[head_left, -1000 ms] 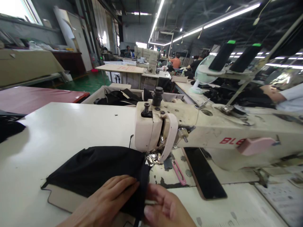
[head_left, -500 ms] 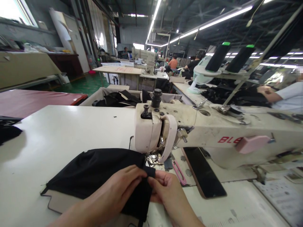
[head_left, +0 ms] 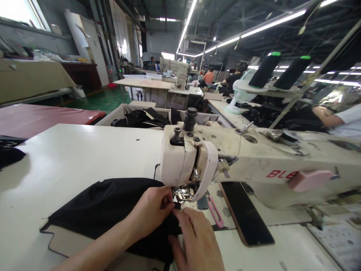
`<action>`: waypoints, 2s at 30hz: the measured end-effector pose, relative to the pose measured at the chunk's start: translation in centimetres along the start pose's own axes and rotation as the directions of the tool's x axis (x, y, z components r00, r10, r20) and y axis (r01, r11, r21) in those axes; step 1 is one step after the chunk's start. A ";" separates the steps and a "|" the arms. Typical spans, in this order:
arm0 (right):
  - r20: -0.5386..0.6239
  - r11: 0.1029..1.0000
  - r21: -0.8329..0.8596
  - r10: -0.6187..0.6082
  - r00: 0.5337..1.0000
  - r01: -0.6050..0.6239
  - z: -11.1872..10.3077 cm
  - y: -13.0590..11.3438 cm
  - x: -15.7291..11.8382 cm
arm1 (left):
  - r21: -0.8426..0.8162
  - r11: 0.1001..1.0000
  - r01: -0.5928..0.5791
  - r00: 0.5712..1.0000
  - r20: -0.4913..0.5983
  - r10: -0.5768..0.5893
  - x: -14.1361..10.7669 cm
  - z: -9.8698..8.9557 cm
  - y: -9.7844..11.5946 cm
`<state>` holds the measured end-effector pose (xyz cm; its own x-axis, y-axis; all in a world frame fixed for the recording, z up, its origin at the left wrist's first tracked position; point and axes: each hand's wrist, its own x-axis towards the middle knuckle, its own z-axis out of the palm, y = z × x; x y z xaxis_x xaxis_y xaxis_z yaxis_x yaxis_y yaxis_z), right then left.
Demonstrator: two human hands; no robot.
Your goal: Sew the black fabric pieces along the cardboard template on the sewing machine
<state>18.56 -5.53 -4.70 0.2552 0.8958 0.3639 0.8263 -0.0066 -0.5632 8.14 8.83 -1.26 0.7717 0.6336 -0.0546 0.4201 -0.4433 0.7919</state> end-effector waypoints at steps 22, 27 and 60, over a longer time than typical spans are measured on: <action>0.270 0.951 -0.154 -0.220 0.937 0.268 -2.0 1.7 2.0 | -0.088 0.969 0.230 0.962 -0.131 -0.240 1.1 0.7 1.1; 0.267 0.943 -0.123 -0.269 0.925 0.309 -2.0 1.9 2.2 | -0.063 0.986 0.157 0.959 -0.228 -0.168 1.1 1.3 0.7; 0.228 0.835 -0.184 -0.477 0.849 0.519 -2.1 2.1 -0.8 | 0.586 0.657 -0.475 0.854 0.126 0.505 -5.4 1.6 -1.4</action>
<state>21.13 -7.22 -4.56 -0.2923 0.8647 0.4085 0.9147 0.3774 -0.1444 4.12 4.98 -3.08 0.9314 0.2372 0.2762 0.1890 -0.9634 0.1900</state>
